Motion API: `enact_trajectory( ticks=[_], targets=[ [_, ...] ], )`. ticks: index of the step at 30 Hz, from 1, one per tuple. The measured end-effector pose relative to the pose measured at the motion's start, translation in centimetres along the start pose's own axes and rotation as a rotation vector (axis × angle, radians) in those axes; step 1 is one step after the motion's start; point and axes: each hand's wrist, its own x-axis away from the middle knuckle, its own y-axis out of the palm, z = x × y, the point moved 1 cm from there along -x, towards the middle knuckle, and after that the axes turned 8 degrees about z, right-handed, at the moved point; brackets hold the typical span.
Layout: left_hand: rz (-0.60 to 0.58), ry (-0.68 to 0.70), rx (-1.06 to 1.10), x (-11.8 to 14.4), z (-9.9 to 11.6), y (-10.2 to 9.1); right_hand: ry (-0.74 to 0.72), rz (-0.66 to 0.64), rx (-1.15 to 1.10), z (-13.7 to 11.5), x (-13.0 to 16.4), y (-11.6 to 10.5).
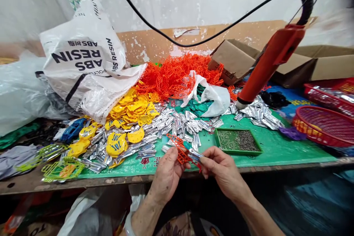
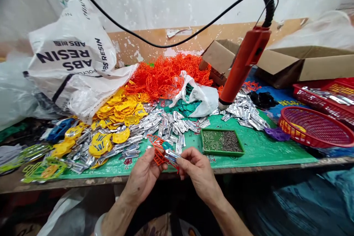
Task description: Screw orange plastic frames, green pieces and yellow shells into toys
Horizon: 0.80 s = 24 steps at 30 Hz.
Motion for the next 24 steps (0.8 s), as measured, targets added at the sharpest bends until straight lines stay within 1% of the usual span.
enact_trajectory(
  ticks=[2, 4, 7, 9, 13, 15, 17, 19, 21, 24],
  targets=[
    [-0.047, 0.046, -0.040, 0.0, -0.5, 0.0, -0.050, 0.095, -0.055, 0.6, 0.4, 0.8],
    [-0.088, 0.079, -0.088, 0.1, -0.9, -0.1, -0.107, 0.154, -0.042, 1.1, 0.8, 1.7],
    [-0.134, 0.130, -0.221, 0.2, -1.2, -0.3, -0.207, 0.151, 0.104, 1.4, 1.2, 2.4],
    [-0.139, 0.152, -0.337, 0.4, -1.1, -0.4, -0.343, 0.158, 0.254, 1.3, 1.2, 2.3],
    [-0.119, 0.223, -0.563, 0.6, -0.5, -0.1, -0.664, 0.182, 0.550, 0.8, 1.2, 1.7],
    [-0.127, 0.284, -0.676, 0.7, -0.1, 0.2, -0.775, 0.170, 0.654, 0.7, 1.2, 1.5],
    [-0.146, 0.341, -0.785, 0.7, 0.3, 0.5, -0.863, 0.127, 0.721, 0.7, 1.2, 1.5],
    [-0.160, 0.363, -0.858, 0.8, 0.6, 0.8, -0.920, 0.050, 0.745, 0.6, 1.2, 1.4],
    [-0.169, 0.328, -0.864, 0.7, 0.8, 0.8, -0.931, -0.021, 0.740, 0.6, 1.1, 1.3],
    [-0.214, 0.224, -0.788, 0.6, 0.8, 0.7, -0.883, -0.015, 0.715, 0.5, 0.9, 1.0]
  ],
)
